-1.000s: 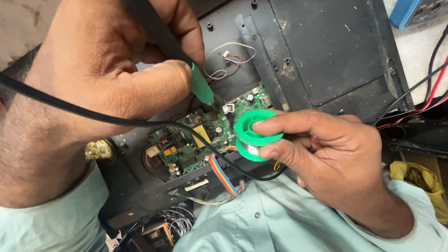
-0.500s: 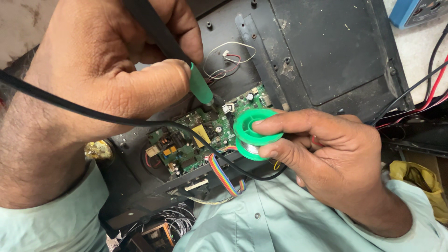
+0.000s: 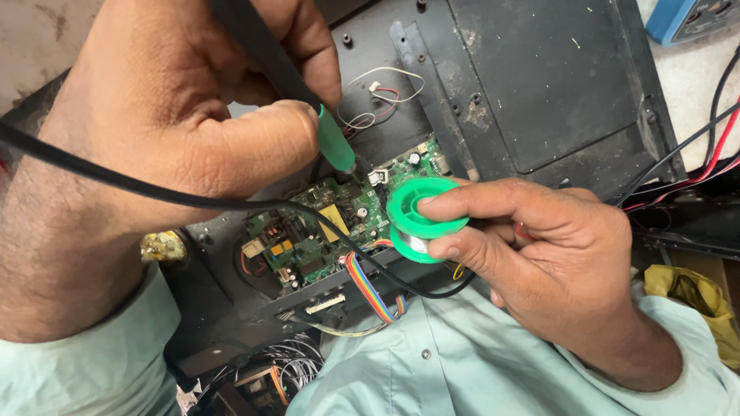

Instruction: The person repairs a circuit board mounted inside a device chassis on a cluttered workbench. They consult a small notebook, strip and position wires, then use a soldering iron with solder from a green spool to solder connections on the board, working on several joints across the clip.

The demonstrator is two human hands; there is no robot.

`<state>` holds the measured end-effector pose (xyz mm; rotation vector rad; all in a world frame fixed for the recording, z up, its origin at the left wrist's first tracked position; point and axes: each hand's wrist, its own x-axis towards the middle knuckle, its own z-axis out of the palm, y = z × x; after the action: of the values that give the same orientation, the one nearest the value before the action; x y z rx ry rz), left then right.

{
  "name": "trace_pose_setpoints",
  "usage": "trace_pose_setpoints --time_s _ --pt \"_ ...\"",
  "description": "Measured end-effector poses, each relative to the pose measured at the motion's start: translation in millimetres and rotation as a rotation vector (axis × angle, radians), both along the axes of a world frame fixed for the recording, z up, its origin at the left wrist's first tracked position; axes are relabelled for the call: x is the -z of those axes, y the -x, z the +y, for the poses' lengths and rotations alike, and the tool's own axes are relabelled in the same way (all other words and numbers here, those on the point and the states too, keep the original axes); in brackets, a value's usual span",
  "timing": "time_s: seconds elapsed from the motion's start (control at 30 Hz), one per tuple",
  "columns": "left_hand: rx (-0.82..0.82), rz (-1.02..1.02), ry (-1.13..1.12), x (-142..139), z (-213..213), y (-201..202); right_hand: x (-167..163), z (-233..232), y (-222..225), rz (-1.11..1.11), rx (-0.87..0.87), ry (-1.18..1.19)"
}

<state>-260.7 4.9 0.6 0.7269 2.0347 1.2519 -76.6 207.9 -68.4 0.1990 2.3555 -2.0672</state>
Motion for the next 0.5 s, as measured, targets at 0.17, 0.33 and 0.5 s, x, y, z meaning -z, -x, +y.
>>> trace_pose_setpoints --time_s 0.17,0.33,0.5 --pt "0.044 0.069 -0.01 2.7 -0.4 1.9 -0.1 0.1 0.8 0.009 -0.005 -0.02" --pt "0.035 0.08 -0.002 0.8 0.7 0.9 0.1 -1.8 0.5 -0.001 0.01 -0.01" --pt "0.038 0.089 -0.001 -0.2 0.9 -0.7 0.3 -2.3 -0.7 -0.011 0.017 0.007"
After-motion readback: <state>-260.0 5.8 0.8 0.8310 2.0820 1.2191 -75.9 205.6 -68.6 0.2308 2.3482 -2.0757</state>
